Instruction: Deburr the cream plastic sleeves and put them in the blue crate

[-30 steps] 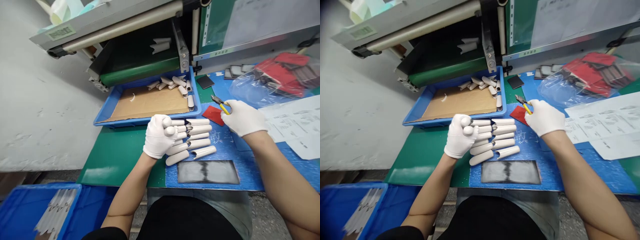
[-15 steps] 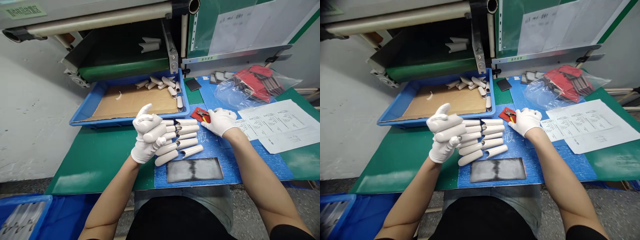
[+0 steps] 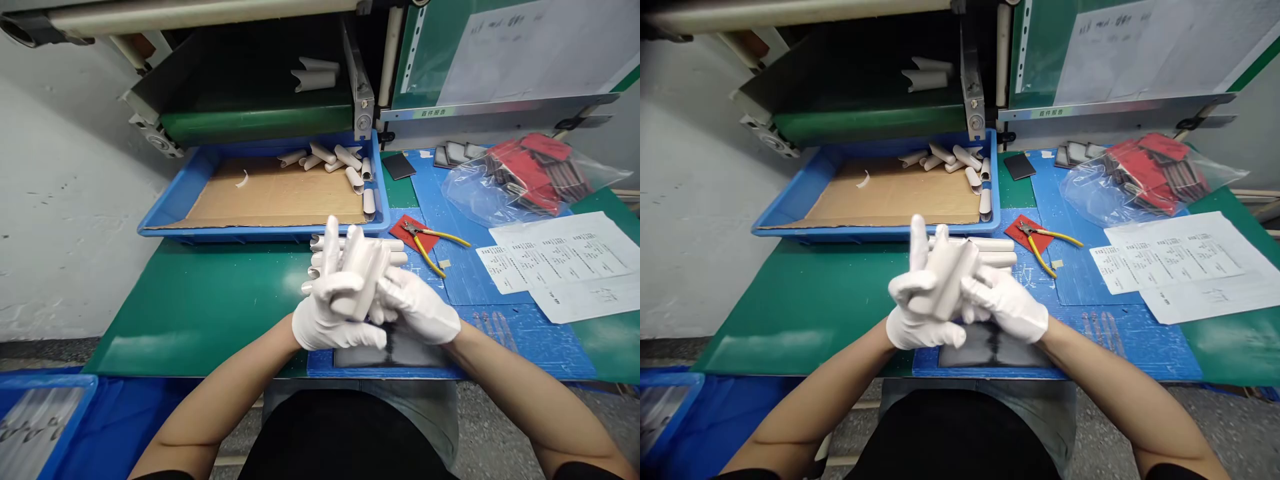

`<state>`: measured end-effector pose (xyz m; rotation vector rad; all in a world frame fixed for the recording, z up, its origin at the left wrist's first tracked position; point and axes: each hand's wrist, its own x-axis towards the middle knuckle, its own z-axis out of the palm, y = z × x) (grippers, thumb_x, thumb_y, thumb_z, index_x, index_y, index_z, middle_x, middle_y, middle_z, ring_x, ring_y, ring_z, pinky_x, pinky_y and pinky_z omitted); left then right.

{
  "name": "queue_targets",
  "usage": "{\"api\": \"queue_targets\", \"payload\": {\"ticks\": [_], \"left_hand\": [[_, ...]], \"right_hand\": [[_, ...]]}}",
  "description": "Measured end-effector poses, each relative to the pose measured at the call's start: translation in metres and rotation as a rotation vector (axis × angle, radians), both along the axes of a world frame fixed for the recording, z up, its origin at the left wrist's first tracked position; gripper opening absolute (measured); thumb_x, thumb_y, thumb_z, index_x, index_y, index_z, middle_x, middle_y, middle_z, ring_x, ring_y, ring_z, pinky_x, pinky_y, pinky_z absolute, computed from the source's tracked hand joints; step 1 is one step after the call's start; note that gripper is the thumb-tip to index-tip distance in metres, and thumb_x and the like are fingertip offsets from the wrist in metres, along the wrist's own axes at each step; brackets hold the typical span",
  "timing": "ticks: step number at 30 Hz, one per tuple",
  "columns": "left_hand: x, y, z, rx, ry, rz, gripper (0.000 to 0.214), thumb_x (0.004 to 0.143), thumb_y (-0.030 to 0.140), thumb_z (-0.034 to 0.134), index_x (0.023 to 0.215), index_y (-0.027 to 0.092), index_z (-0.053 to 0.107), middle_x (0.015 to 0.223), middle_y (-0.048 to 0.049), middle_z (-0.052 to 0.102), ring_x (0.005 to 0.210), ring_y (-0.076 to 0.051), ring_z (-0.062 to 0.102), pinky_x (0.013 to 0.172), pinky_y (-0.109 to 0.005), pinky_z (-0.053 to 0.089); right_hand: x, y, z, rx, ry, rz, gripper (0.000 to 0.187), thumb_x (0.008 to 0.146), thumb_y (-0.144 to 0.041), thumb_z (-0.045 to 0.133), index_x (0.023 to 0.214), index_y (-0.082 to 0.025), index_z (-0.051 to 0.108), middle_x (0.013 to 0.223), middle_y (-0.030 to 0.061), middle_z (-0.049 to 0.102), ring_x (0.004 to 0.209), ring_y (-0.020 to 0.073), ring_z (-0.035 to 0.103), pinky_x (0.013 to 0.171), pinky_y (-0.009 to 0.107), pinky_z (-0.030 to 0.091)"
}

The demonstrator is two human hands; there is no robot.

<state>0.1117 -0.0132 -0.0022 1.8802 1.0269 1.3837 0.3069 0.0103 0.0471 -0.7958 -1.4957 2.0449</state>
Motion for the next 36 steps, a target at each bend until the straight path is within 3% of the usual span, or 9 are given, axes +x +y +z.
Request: {"api": "queue_targets", "payload": {"ticks": [3, 5, 7, 10, 14, 21, 28, 33, 36], "left_hand": [[-0.009, -0.007, 0.008, 0.100, -0.044, -0.056, 0.064, 0.083, 0.063, 0.087, 0.131, 0.031, 0.061, 0.130, -0.0104, 0.071, 0.123, -0.031, 0.073, 0.105, -0.054, 0.061], [-0.007, -0.008, 0.014, 0.008, -0.084, 0.057, 0.029, 0.099, 0.044, 0.075, 0.120, 0.026, 0.066, 0.115, -0.0087, 0.074, 0.104, -0.022, 0.076, 0.098, -0.043, 0.064], [0.000, -0.006, 0.021, -0.116, -0.163, 0.140, 0.018, 0.100, 0.035, 0.075, 0.110, 0.023, 0.065, 0.116, -0.0084, 0.072, 0.103, -0.019, 0.075, 0.095, -0.038, 0.065], [0.007, -0.001, 0.035, -0.341, -0.372, 0.050, 0.051, 0.093, 0.034, 0.084, 0.136, 0.027, 0.057, 0.132, -0.0097, 0.070, 0.114, -0.023, 0.076, 0.096, -0.039, 0.067], [0.000, 0.004, 0.052, -0.638, -0.544, -0.162, 0.094, 0.088, 0.035, 0.090, 0.164, 0.034, 0.034, 0.146, -0.0135, 0.067, 0.124, -0.031, 0.075, 0.087, -0.040, 0.072], [-0.010, 0.004, 0.062, -0.934, -0.694, -0.259, 0.086, 0.089, 0.035, 0.090, 0.156, 0.041, 0.038, 0.159, -0.0091, 0.059, 0.100, -0.024, 0.083, 0.070, -0.031, 0.074], [-0.010, 0.005, 0.061, -0.948, -0.703, -0.236, 0.075, 0.092, 0.035, 0.087, 0.153, 0.039, 0.043, 0.159, -0.0096, 0.057, 0.091, -0.019, 0.082, 0.066, -0.028, 0.074], [-0.009, 0.003, 0.062, -0.943, -0.690, -0.216, 0.070, 0.093, 0.035, 0.086, 0.151, 0.039, 0.045, 0.160, -0.0083, 0.055, 0.095, -0.020, 0.082, 0.068, -0.032, 0.075], [-0.003, 0.002, 0.062, -0.926, -0.667, -0.212, 0.077, 0.088, 0.035, 0.091, 0.149, 0.039, 0.044, 0.159, -0.0089, 0.056, 0.099, -0.023, 0.081, 0.068, -0.035, 0.075]], "right_hand": [[0.003, 0.012, -0.006, 0.073, 0.002, -0.250, 0.052, 0.087, -0.071, 0.080, 0.097, -0.022, 0.065, 0.086, 0.0013, 0.068, 0.070, 0.0144, 0.055, 0.065, 0.029, 0.046], [0.004, 0.018, -0.005, 0.184, -0.019, -0.378, 0.054, 0.082, -0.066, 0.086, 0.109, -0.022, 0.068, 0.107, 0.0058, 0.074, 0.091, 0.0203, 0.066, 0.082, 0.034, 0.055], [0.005, 0.021, -0.002, 0.261, -0.036, -0.433, 0.054, 0.081, -0.061, 0.089, 0.113, -0.023, 0.069, 0.121, 0.0080, 0.074, 0.111, 0.0249, 0.068, 0.100, 0.039, 0.056], [0.009, 0.025, 0.001, 0.234, -0.007, -0.396, 0.051, 0.083, -0.052, 0.090, 0.120, -0.025, 0.068, 0.121, 0.0067, 0.075, 0.110, 0.0229, 0.068, 0.100, 0.038, 0.057], [0.019, 0.033, -0.002, 0.046, -0.045, -0.231, 0.051, 0.089, -0.054, 0.085, 0.126, -0.022, 0.070, 0.089, 0.0018, 0.070, 0.069, 0.0137, 0.059, 0.059, 0.026, 0.048], [0.020, 0.035, -0.005, -0.092, 0.045, -0.103, 0.036, 0.096, -0.057, 0.078, 0.103, -0.022, 0.070, 0.059, -0.0052, 0.056, 0.048, 0.0089, 0.043, 0.044, 0.022, 0.029], [0.014, 0.034, -0.006, -0.160, 0.111, -0.182, 0.045, 0.098, -0.064, 0.072, 0.091, -0.021, 0.064, 0.064, -0.0037, 0.055, 0.048, 0.0088, 0.040, 0.043, 0.024, 0.029], [0.016, 0.033, -0.006, -0.102, -0.014, -0.173, 0.053, 0.096, -0.073, 0.068, 0.082, -0.023, 0.058, 0.054, -0.0042, 0.049, 0.045, 0.0102, 0.033, 0.043, 0.027, 0.019], [0.021, 0.035, -0.007, -0.007, -0.071, -0.141, 0.050, 0.095, -0.071, 0.070, 0.083, -0.023, 0.061, 0.060, -0.0036, 0.051, 0.051, 0.0110, 0.034, 0.047, 0.027, 0.024]]}}
